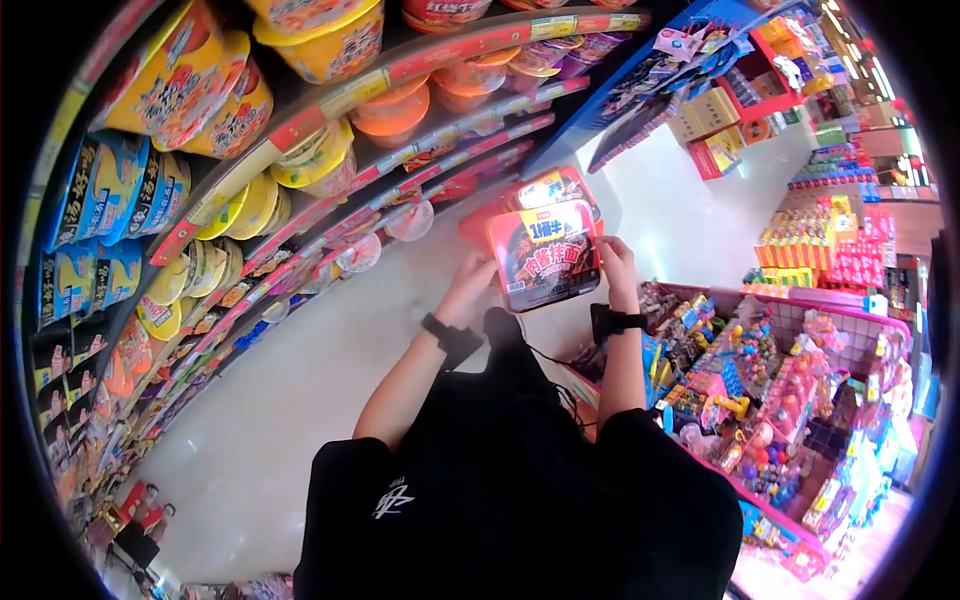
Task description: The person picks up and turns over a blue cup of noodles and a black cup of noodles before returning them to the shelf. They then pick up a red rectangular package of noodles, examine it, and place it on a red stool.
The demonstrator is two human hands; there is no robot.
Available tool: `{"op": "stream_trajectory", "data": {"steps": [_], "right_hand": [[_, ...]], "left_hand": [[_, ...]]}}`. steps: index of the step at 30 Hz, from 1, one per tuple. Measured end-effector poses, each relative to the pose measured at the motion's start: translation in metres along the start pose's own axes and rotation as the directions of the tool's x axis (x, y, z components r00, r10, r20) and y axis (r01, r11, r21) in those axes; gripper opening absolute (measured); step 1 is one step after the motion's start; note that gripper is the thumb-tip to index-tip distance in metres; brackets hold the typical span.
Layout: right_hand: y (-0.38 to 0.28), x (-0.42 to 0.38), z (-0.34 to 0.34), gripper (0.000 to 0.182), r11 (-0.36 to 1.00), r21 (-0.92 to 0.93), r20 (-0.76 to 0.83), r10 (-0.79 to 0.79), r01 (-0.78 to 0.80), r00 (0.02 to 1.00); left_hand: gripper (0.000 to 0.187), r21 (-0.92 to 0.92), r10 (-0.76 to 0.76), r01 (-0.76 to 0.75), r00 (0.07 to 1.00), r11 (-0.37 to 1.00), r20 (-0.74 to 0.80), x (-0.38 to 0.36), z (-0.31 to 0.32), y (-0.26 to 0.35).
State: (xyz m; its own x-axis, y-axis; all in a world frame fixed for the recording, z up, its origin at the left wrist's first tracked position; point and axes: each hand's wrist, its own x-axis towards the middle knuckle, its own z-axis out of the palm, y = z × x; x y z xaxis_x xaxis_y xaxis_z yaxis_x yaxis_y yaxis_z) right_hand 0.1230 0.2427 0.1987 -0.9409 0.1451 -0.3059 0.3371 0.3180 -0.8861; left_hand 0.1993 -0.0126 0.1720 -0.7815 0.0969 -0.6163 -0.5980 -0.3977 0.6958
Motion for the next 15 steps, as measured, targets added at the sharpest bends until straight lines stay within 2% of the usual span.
{"op": "stream_trajectory", "data": {"steps": [1,2,4,5,6,9,10,12,13,15], "right_hand": [[0.019,0.022,-0.005,0.025,0.997,-0.052,0.02,-0.053,0.054,0.998],[0.031,0.035,-0.01,0.025,0.998,-0.064,0.043,0.01,-0.008,0.999],[0.039,0.075,-0.015,0.025,0.993,-0.069,0.083,0.1,-0.094,0.992],[0.053,0.094,-0.019,0.023,0.995,-0.03,0.107,0.097,-0.095,0.99],[0.083,0.12,-0.022,0.024,0.995,-0.071,0.113,0.08,-0.072,0.99],[0.125,0.158,-0.026,0.021,0.988,-0.132,0.032,-0.078,0.082,0.996],[0.124,0.166,-0.03,0.022,0.98,-0.163,0.036,-0.11,0.115,0.993],[0.09,0.161,-0.039,0.024,0.997,-0.058,0.043,-0.042,0.044,0.998],[0.08,0.166,-0.044,0.029,0.989,-0.126,0.054,0.09,-0.082,0.994],[0.069,0.178,-0.05,0.03,0.978,-0.175,0.083,0.128,-0.112,0.988]], "left_hand": [[0.024,0.03,-0.014,0.015,1.0,0.999,-0.02,0.019,0.005,-0.008],[0.025,0.061,-0.029,0.032,0.999,0.998,-0.042,0.036,0.012,-0.017],[0.027,-0.045,0.086,-0.088,0.995,0.995,-0.046,0.064,0.028,-0.039],[0.025,-0.085,0.044,-0.046,0.999,0.995,-0.025,0.071,0.039,-0.039],[0.024,-0.118,-0.016,0.016,1.0,0.993,0.001,0.079,0.047,-0.041],[0.027,-0.087,-0.2,0.202,0.979,0.975,0.04,0.128,0.053,-0.072],[0.027,-0.1,-0.213,0.217,0.976,0.971,0.053,0.138,0.056,-0.078],[0.028,-0.148,-0.226,0.236,0.971,0.96,0.08,0.15,0.062,-0.087],[0.029,-0.174,-0.186,0.197,0.979,0.965,0.079,0.151,0.071,-0.081],[0.029,-0.131,-0.237,0.232,0.971,0.964,-0.021,0.161,0.085,-0.064]]}}
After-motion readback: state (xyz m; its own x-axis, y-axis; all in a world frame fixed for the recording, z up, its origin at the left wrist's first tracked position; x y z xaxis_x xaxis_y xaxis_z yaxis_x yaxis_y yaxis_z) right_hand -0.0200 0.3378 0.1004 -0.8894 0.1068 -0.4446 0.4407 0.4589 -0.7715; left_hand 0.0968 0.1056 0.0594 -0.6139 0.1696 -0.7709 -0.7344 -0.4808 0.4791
